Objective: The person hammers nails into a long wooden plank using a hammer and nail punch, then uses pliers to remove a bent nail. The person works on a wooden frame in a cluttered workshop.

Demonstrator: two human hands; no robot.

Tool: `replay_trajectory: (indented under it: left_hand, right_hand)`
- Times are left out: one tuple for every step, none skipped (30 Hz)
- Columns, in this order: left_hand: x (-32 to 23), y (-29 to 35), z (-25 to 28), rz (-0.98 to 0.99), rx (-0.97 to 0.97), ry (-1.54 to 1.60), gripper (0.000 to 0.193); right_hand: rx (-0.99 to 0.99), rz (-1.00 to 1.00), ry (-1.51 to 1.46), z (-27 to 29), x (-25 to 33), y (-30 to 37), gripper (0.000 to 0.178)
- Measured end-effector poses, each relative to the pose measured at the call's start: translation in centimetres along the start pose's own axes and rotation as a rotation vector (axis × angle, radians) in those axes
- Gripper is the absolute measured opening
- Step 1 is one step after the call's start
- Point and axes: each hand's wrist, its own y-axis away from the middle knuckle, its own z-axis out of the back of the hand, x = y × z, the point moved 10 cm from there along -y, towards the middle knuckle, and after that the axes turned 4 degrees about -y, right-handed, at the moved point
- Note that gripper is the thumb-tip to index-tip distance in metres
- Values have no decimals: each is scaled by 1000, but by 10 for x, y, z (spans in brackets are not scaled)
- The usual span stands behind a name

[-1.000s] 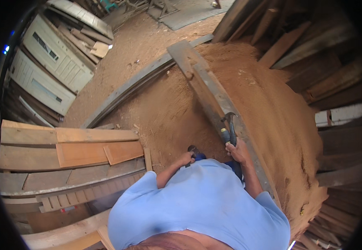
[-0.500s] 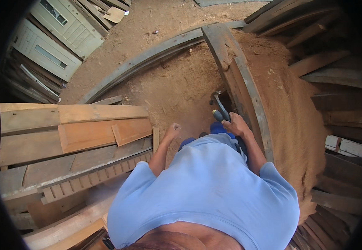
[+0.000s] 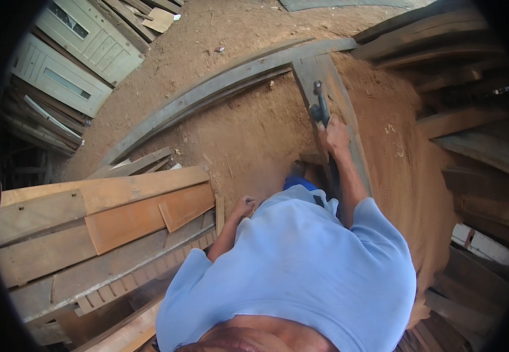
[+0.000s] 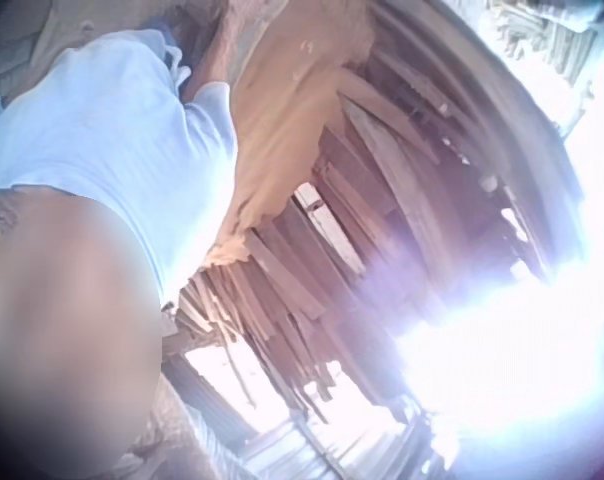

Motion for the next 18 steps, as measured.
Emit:
replay_trajectory:
  left_hand:
    - [8, -13, 17, 38, -12, 47, 33]
    - [9, -27, 30, 62, -13, 98, 32]
    - [11, -42, 49, 99, -71, 187, 31]
    - [8, -57, 65, 141, -116, 268, 30]
    - [8, -62, 75, 193, -167, 353, 29]
    - [7, -56, 80, 217, -218, 445, 28]
    - [0, -56, 86, 229, -258, 527, 26]
    - [-2, -61, 98, 232, -311, 607, 25]
    - [-6, -65, 97, 268, -274, 619, 25]
    - [2, -66, 91, 309, -240, 629, 25]
    - [17, -69, 84, 349, -205, 640, 24]
    - [27, -76, 87, 319, -198, 509, 23]
    - [48, -74, 91, 306, -215, 392, 23]
    - [61, -82, 94, 276, -212, 259, 23]
    - [63, -93, 97, 260, -184, 181, 23]
    - [60, -108, 100, 249, -132, 120, 23]
    - [57, -121, 103, 248, -83, 86, 24]
    - [56, -132, 109, 257, -43, 69, 24]
  right_hand:
    - [5, -17, 16, 5, 10, -29, 32]
    - [-1, -40, 43, 12, 13, -55, 35]
    - [-61, -32, 46, 17, 15, -83, 34]
    - [-116, -39, 53, 14, 5, -107, 33]
    - [-162, -40, 59, 6, -4, -126, 32]
    - [-73, -48, 91, -19, -12, -147, 31]
    - [3, -70, 125, -39, -28, -165, 30]
    - [73, -85, 149, -57, -31, -180, 29]
    - [67, -73, 172, -67, -34, -187, 29]
    - [67, -60, 192, -80, -32, -190, 30]
    - [66, -48, 214, -83, -24, -188, 31]
    - [76, -106, 185, -85, -25, -185, 34]
    - [107, -136, 149, -86, -3, -177, 37]
    - [116, -191, 116, -80, 4, -170, 41]
    - [97, -234, 111, -78, 1, -169, 44]
    - [69, -288, 110, -72, -9, -168, 47]
    - [46, -331, 106, -68, -13, -169, 51]
    - [83, -381, 135, -68, -18, -169, 57]
